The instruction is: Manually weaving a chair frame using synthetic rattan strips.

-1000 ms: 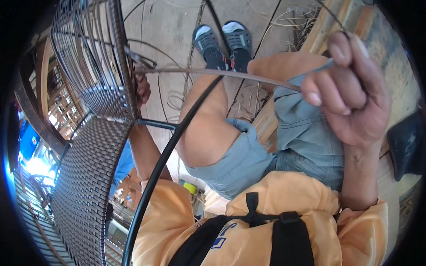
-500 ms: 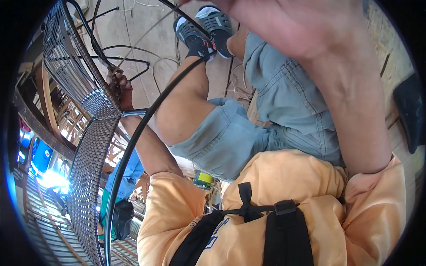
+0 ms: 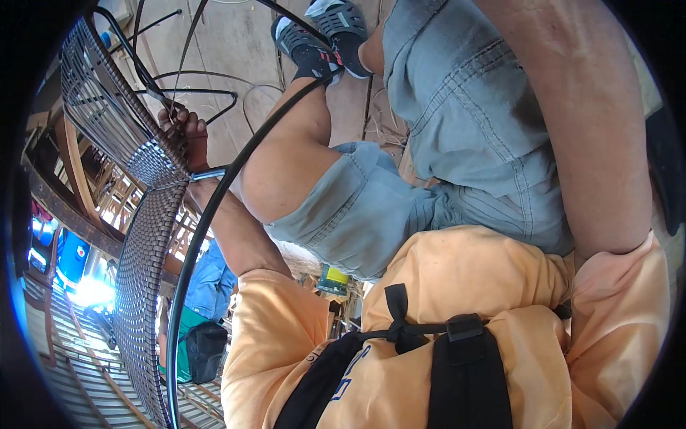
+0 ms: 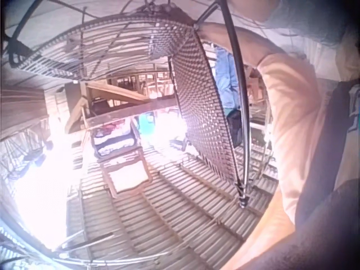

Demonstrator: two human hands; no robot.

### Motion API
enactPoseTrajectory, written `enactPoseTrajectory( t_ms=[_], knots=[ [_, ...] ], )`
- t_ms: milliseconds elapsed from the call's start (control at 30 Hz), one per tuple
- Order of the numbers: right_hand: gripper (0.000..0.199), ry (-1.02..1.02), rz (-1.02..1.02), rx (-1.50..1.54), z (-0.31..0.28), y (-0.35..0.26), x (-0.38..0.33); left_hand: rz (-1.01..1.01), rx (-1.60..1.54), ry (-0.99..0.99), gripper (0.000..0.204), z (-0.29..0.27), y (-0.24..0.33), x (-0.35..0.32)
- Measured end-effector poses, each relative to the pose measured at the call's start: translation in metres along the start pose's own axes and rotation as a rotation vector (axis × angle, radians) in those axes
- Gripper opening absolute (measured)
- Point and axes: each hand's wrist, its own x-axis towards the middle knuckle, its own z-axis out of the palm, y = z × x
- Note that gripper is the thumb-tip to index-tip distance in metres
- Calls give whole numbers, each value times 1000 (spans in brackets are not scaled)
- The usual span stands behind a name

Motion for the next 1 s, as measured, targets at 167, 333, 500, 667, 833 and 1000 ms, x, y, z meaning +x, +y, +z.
enactPoseTrajectory(
  t_ms=[167,333,500,667,833,1000],
  knots=[
    [20,-14,29,-71,7,1,1,6,13,71,23,5,-5,3],
    [21,-24,48,-170,16,2,7,44,113,49,23,8,-6,7],
    [21,-32,84,-255,21,12,15,56,187,-14,26,13,-3,12],
    [21,-55,131,-366,40,26,17,80,206,-60,31,3,-2,9],
    [21,-48,185,-473,50,39,12,105,271,-38,25,2,2,14],
    [21,-9,237,-551,50,55,2,113,196,134,19,14,-4,13]
  ],
)
